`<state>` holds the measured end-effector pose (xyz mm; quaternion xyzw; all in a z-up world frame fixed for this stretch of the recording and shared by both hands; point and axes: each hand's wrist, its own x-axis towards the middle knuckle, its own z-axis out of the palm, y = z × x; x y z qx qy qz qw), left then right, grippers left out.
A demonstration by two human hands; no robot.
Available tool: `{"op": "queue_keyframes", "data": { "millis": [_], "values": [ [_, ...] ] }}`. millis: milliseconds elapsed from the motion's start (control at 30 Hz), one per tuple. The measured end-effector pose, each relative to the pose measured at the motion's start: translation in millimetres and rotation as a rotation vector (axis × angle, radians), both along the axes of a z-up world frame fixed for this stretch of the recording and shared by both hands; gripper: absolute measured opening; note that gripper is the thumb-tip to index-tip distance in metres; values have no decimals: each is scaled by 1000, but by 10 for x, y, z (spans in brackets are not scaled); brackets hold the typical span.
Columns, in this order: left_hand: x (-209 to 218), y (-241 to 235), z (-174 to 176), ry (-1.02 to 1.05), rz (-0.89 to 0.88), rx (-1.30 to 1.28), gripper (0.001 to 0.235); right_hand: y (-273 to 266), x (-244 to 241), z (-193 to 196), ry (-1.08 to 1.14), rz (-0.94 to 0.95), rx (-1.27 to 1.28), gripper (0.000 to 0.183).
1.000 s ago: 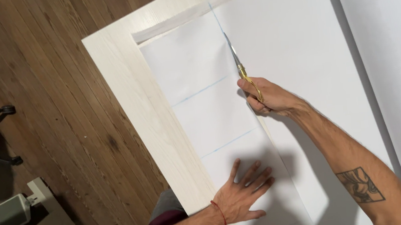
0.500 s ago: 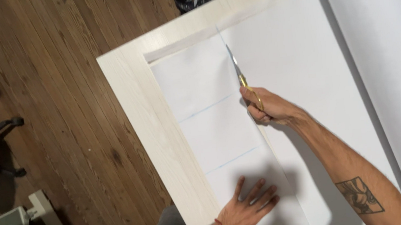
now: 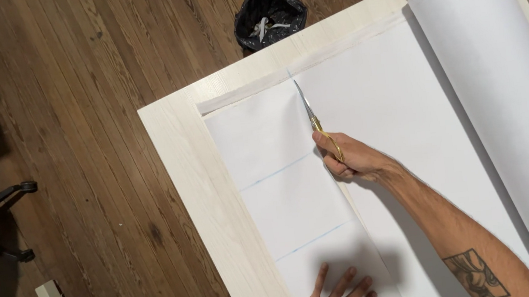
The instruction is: Cutting a large sheet of paper into smaller rectangular pieces using scissors along marked lines
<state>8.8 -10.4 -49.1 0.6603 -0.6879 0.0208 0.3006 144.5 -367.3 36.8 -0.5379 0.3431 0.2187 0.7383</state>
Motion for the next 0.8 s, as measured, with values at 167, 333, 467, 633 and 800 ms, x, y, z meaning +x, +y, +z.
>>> {"op": "queue_keyframes", "data": {
  "millis": [167,333,467,633,800],
  "values": [
    [-83,-55,-121,-59,83,-66,27,-10,100,7,21,-31,-5,61],
    [-163,-11,-221,-16,85,-51,34,-62,184,-18,11,-16,-6,63],
    [-162,-10,-266,-16,73,-53,36,-103,251,-28,-12,-11,-8,62],
    [-145,-13,-233,-52,104,-85,35,-157,299,-46,-20,25,-2,66],
    [-201,16,-351,-67,96,-90,38,-147,404,-22,22,-17,-29,64]
  ]
}}
